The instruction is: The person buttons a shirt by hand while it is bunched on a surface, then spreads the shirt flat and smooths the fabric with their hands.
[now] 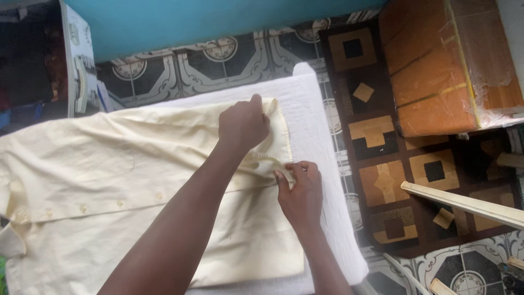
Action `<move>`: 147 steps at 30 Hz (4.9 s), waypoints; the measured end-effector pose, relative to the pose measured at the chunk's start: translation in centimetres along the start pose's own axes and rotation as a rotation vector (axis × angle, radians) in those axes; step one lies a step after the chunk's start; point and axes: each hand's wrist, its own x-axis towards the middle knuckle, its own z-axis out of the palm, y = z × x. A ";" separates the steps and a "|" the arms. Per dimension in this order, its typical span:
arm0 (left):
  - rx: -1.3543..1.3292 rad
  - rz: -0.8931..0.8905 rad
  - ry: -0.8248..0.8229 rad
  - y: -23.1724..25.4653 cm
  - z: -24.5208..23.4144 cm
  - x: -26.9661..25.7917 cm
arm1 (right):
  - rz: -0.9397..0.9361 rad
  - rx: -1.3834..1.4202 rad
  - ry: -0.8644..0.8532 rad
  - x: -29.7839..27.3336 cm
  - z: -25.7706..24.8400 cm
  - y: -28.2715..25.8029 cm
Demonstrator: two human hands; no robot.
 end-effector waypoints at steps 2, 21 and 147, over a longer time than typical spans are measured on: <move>0.016 -0.020 -0.043 0.3 0.2 0.5 | 0.105 0.098 -0.034 0.3 -0.1 0.7; -0.105 0.383 0.191 -2.7 -0.5 2.9 | 0.256 0.101 -0.060 0.2 -0.9 2.0; -0.363 -0.676 0.286 -51.5 1.4 -35.0 | 0.591 -0.165 -0.252 1.6 -3.9 3.4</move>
